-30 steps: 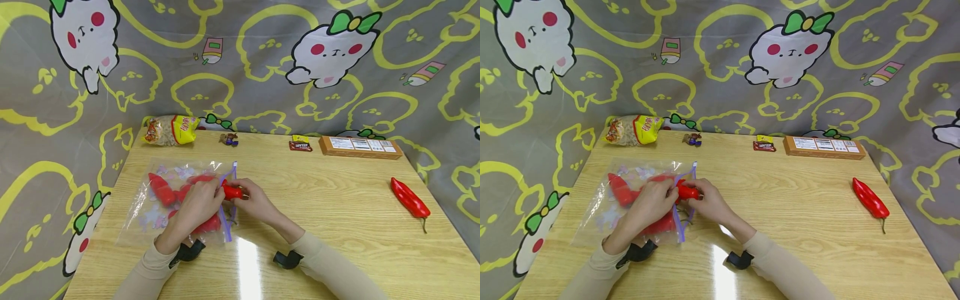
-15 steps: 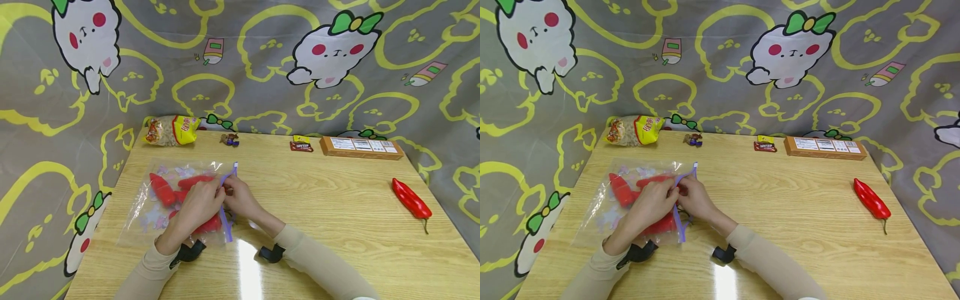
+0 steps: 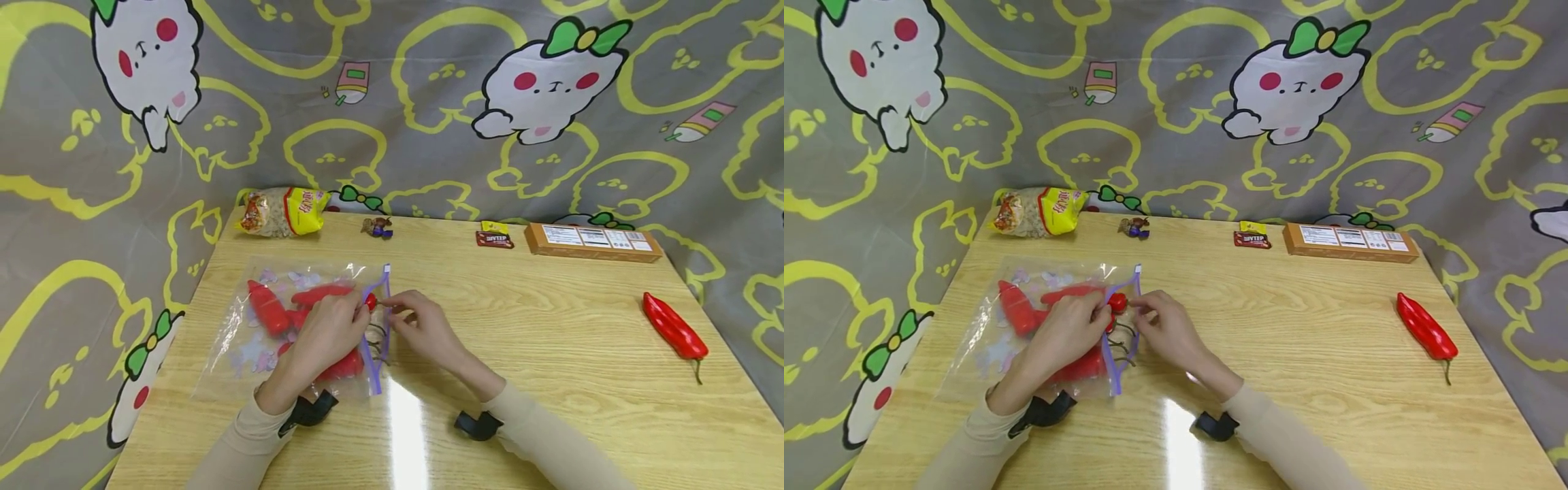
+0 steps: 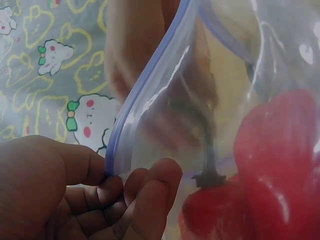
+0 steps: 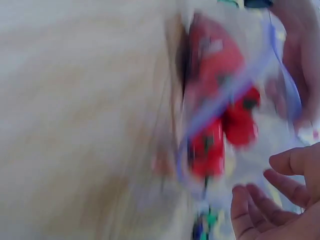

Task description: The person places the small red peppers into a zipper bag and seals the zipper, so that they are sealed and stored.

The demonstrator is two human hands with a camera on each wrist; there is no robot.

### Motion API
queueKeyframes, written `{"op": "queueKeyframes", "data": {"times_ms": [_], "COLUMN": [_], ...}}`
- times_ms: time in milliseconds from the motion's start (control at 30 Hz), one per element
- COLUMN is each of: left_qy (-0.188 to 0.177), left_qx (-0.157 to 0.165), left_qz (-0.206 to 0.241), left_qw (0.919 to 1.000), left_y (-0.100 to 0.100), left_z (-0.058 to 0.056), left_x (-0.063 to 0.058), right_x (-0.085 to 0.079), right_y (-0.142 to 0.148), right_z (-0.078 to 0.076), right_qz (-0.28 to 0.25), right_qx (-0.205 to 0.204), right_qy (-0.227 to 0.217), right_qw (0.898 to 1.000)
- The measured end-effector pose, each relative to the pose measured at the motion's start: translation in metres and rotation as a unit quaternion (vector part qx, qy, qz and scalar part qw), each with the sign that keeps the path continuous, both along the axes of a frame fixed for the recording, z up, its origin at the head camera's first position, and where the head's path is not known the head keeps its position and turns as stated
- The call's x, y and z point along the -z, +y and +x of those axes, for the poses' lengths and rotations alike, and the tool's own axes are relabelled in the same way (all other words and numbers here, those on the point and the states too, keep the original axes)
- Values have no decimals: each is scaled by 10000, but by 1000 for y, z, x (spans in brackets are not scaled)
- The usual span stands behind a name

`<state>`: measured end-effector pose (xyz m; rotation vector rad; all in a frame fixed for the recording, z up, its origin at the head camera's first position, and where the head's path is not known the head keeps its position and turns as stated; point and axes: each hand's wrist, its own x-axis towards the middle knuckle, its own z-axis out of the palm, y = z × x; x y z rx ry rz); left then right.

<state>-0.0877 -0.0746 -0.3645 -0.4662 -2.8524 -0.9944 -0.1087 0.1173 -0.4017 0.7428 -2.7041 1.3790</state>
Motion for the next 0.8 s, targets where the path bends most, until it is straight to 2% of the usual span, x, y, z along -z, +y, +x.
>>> {"op": "queueKeyframes", "data": {"times_ms": [100,200,300,400,500,567,667,800], "left_qy": [1,-26,-88,-126,-112,-84,-29,53], "left_qx": [-19,-39,-57,-64,-62,-67,-81,-96], "left_qz": [35,35,-15,-45,-37,-27,-24,-39], "left_qw": [10000,10000,9999,9999,9999,9999,10000,9999], "left_y": [1,2,2,1,0,0,0,0], "left_z": [0,0,0,0,0,0,-1,-2], "left_x": [0,-1,0,0,1,1,1,1], "right_x": [-4,-5,-6,-7,-9,-10,-13,-16], "right_y": [43,97,156,217,271,302,337,361], "right_z": [-3,-12,-22,-28,-27,-23,-17,-8], "right_qz": [364,843,1427,2030,2615,3012,3423,3736], "right_qx": [481,1164,1972,2713,3301,3624,3959,4006], "right_qy": [411,1023,1507,1671,1349,903,-56,-1239], "right_qw": [9973,9843,9581,9259,8969,8774,8521,8274]}}
